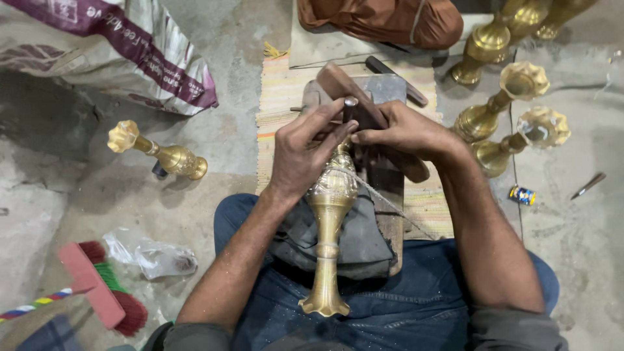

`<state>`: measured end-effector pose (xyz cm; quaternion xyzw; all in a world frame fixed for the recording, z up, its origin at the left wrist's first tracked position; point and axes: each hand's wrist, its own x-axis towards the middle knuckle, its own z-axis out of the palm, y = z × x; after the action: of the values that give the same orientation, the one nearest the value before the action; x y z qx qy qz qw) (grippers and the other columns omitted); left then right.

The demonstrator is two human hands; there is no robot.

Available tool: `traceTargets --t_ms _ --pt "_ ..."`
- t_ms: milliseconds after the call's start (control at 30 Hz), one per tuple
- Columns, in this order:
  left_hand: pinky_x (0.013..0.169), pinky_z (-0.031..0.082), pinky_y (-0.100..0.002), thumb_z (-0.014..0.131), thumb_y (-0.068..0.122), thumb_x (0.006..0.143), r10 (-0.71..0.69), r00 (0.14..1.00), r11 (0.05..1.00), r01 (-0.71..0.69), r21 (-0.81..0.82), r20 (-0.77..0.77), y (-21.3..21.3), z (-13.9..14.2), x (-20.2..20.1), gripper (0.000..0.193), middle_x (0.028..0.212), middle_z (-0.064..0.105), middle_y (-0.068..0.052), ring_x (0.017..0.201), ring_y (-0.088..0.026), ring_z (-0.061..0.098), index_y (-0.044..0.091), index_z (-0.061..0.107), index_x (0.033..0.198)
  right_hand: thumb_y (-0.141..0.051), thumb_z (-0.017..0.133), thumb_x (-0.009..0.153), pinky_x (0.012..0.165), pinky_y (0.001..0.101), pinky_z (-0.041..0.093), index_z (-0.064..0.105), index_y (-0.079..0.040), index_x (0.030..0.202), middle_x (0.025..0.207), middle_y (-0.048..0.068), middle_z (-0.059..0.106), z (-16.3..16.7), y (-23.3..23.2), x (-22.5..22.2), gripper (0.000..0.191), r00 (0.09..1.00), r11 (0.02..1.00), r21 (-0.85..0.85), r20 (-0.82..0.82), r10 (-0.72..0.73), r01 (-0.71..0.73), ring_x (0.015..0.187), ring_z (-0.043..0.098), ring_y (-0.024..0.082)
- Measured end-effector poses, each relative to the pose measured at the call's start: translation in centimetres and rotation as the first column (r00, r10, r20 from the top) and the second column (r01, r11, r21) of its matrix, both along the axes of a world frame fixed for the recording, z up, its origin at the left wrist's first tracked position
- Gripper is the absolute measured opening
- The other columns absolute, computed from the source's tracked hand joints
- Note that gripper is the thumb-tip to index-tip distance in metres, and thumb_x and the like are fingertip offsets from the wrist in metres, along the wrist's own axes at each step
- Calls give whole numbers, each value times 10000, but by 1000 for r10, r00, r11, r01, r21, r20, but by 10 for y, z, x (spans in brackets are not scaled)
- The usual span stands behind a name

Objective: The person sits on the floor with a brass vase clamped to a wooden board on their lap. They hold a punch against the vase's embossed surface and strike it repeatedly with a wooden mallet, repositioning the punch to work around the decorative pattern.

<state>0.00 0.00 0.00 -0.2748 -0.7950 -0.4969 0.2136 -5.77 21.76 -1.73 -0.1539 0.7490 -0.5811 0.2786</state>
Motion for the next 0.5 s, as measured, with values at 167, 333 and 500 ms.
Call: traceTargets --t_ms 167,333,500 --pt "746 630 -289 802 124 963 129 987 991 -125 -50 97 83 79 -50 359 1010 788 -67 869 -141 788 36 669 1285 -209 819 861 632 336 554 685 -55 1158 851 89 732 94 93 -42 360 908 954 216 -406 -106 208 717 655 159" --pt "770 654 -295 809 116 957 93 995 990 -94 -100 -23 261 81 -48 341 1037 757 -74 901 -171 781 34 672 1259 -111 830 924 791 366 585 684 -68 1227 1024 93 736 117 287 -37 338 453 751 303 -892 6 587 874 717 205" --pt "797 680 -278 785 106 973 61 998 993 -61 -101 -8 360 75 -95 325 1060 756 -58 949 -142 784 59 661 1270 -110 887 817 818 437 530 715 -89 1185 1001 76 735 133 393 -64 407 46 674 146 -985 165 724 896 695 243"
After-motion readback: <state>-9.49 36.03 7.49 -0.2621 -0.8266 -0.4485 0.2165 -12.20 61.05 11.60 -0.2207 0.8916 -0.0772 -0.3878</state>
